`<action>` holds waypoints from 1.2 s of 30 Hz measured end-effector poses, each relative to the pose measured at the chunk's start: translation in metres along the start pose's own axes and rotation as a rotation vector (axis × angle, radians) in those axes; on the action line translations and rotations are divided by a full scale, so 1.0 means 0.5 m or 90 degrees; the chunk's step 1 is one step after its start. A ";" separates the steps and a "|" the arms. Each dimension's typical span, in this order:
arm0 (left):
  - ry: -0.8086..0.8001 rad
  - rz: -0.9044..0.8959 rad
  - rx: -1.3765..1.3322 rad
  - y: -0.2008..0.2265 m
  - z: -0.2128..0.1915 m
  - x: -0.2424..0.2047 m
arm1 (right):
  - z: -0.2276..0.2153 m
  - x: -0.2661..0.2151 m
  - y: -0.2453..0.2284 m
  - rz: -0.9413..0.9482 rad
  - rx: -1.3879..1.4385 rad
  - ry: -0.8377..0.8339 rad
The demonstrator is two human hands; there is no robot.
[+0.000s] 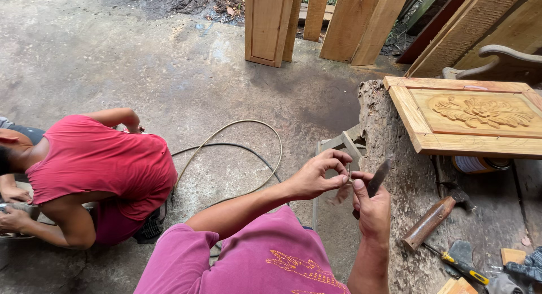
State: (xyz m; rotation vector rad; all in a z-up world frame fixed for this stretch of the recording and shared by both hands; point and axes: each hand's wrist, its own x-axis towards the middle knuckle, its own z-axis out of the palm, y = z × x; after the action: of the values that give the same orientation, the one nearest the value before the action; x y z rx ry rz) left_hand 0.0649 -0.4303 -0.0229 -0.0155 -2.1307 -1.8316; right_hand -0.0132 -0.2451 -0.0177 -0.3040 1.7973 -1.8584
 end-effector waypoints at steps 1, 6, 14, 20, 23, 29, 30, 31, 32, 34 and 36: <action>0.000 -0.008 -0.002 0.002 -0.002 0.001 | 0.003 0.006 0.000 0.009 0.015 -0.010; 0.030 0.002 0.014 0.008 0.005 0.003 | -0.005 -0.003 0.009 0.043 0.025 0.026; 0.076 0.001 0.001 0.010 0.007 -0.005 | 0.015 -0.003 0.021 -0.099 0.016 0.027; 0.218 0.049 0.081 0.012 0.051 0.004 | 0.047 -0.010 0.026 -0.378 -0.225 0.099; 0.186 0.001 -0.014 -0.009 0.060 0.006 | 0.038 0.000 0.031 -0.302 -0.182 0.115; 0.055 -0.039 -0.111 -0.062 0.054 -0.003 | 0.019 0.009 0.036 -0.140 0.052 0.031; 0.048 -0.045 -0.130 -0.068 0.056 -0.004 | 0.016 0.005 0.034 -0.135 0.049 0.028; 0.036 -0.083 -0.206 -0.077 0.055 -0.001 | 0.016 0.010 0.033 -0.127 0.046 0.033; 0.024 -0.121 -0.281 -0.087 0.050 0.007 | 0.016 0.023 0.032 -0.123 0.026 0.019; 0.016 -0.156 -0.366 -0.098 0.055 0.003 | 0.012 0.022 0.031 -0.106 -0.018 0.007; 0.028 -0.139 -0.384 -0.104 0.054 -0.006 | 0.008 0.022 0.030 -0.132 -0.074 0.013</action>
State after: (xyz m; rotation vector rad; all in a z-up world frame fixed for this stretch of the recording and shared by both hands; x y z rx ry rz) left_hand 0.0497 -0.4129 -0.0767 0.1178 -1.5245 -2.5080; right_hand -0.0169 -0.2537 -0.0343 -0.5334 1.9547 -1.9032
